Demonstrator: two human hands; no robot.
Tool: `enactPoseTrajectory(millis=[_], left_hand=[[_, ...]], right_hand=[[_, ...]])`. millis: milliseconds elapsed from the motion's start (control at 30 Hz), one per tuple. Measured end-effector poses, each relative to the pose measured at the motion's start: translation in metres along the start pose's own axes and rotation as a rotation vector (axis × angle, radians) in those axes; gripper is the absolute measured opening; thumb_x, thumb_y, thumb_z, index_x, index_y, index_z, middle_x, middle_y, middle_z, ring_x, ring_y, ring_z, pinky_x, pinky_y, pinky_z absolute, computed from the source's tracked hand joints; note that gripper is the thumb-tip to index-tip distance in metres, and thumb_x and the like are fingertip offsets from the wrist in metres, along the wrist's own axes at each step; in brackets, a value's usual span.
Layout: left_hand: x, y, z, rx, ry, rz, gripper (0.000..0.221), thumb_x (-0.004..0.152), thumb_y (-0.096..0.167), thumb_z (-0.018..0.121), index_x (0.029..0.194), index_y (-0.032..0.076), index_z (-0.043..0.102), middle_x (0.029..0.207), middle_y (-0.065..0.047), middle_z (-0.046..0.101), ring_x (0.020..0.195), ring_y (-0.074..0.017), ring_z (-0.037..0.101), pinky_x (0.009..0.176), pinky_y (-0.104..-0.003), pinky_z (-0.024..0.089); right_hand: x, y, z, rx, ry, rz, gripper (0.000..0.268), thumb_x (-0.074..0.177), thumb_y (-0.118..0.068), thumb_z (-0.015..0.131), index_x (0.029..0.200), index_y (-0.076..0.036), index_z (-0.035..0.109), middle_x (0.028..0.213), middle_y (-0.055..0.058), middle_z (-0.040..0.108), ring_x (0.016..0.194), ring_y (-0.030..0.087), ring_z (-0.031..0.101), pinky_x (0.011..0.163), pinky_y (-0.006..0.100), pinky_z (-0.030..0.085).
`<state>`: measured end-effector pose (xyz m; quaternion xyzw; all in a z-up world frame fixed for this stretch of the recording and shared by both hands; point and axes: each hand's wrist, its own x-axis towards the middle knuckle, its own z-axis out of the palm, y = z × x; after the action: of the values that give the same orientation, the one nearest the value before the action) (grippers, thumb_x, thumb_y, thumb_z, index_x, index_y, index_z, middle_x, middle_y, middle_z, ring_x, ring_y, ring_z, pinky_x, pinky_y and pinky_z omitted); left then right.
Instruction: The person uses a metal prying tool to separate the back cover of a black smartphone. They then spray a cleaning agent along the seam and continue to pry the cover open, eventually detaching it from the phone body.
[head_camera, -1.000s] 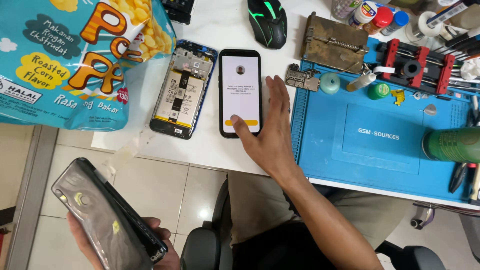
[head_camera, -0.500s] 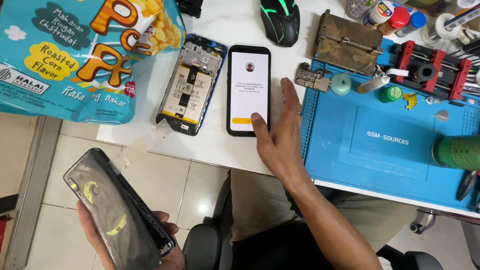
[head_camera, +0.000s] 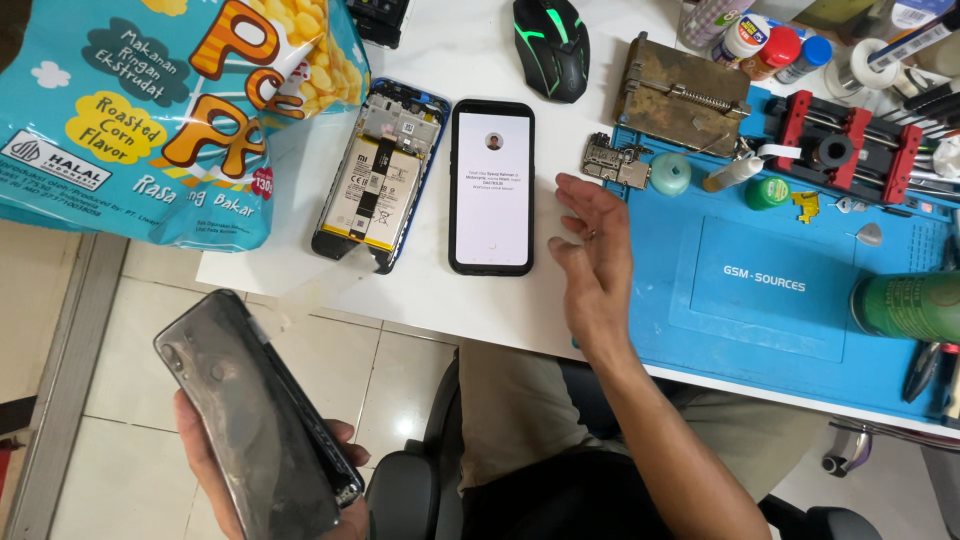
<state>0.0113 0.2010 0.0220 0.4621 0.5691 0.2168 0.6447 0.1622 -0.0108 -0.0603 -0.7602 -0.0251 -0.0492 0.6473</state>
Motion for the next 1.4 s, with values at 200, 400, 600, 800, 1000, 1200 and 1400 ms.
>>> enactPoseTrajectory(millis=[200,400,600,800,1000,1200,1400], left_hand=[[-0.056,0.008,0.012,0.090,-0.241,-0.119,0.071,0.096,0.013,0.054,0.166,0.024,0.060,0.104,-0.029,0.082,0.032,-0.0398,0.058,0.034,-0.044,0.054],[-0.028,-0.003,-0.023,0.366,-1.087,-0.239,0.106,0.072,0.046,0.096,0.166,0.023,0.052,0.147,-0.006,0.084,0.129,-0.0168,0.085,0.097,-0.037,0.079],[0.006,-0.059,-0.031,0.155,-1.484,0.019,0.096,0.107,0.069,0.065,0.168,0.002,0.036,0.175,-0.016,0.040,0.159,-0.0310,0.050,0.127,-0.045,0.043],[-0.043,-0.023,-0.015,0.093,-1.350,-0.180,0.112,0.087,0.044,0.101,0.170,0.013,0.034,0.135,-0.019,0.073,0.100,-0.0371,0.092,0.093,-0.047,0.077],[-0.024,-0.044,-0.018,0.248,-1.459,-0.021,0.128,0.084,0.079,0.094,0.172,0.012,0.030,0.180,-0.011,0.039,0.164,-0.0261,0.046,0.127,-0.041,0.040],[-0.032,-0.065,0.005,0.326,-1.013,-0.198,0.073,0.090,0.044,0.077,0.155,0.012,0.070,0.160,-0.006,0.078,0.146,-0.0179,0.076,0.118,-0.032,0.056],[0.002,-0.086,0.022,0.366,-1.049,-0.233,0.078,0.089,0.055,0.083,0.156,0.019,0.068,0.160,-0.007,0.076,0.149,-0.0228,0.074,0.117,-0.035,0.057]], right_hand=[[-0.018,-0.039,-0.047,0.208,-0.096,0.041,0.035,0.114,-0.028,0.056,0.137,-0.002,0.061,0.128,0.019,0.077,0.119,0.030,0.077,0.102,0.038,0.059],[-0.047,-0.073,-0.124,0.155,-0.648,0.156,0.070,0.110,-0.058,0.057,0.144,0.003,0.064,0.124,0.017,0.082,0.118,0.029,0.080,0.107,0.047,0.061],[-0.084,-0.076,-0.137,0.160,-0.864,0.418,0.045,0.102,-0.050,0.074,0.105,-0.006,0.079,0.094,0.009,0.087,0.085,0.020,0.084,0.076,0.035,0.062],[-0.100,-0.077,-0.128,0.217,-0.769,0.353,0.032,0.109,-0.029,0.066,0.101,-0.003,0.083,0.075,0.007,0.081,0.074,0.019,0.078,0.073,0.035,0.063],[-0.100,-0.083,-0.126,0.182,-0.814,0.375,0.040,0.110,-0.036,0.063,0.090,-0.004,0.078,0.070,0.007,0.074,0.065,0.018,0.071,0.063,0.032,0.055],[-0.093,-0.055,-0.116,0.431,-0.651,0.602,0.037,0.107,-0.023,0.074,0.081,0.003,0.070,0.072,0.008,0.062,0.060,0.019,0.054,0.053,0.036,0.039],[-0.082,0.004,-0.128,-0.595,-0.615,0.847,0.037,0.085,-0.035,0.095,0.060,-0.018,0.073,0.063,-0.006,0.070,0.063,0.008,0.067,0.063,0.031,0.058]])
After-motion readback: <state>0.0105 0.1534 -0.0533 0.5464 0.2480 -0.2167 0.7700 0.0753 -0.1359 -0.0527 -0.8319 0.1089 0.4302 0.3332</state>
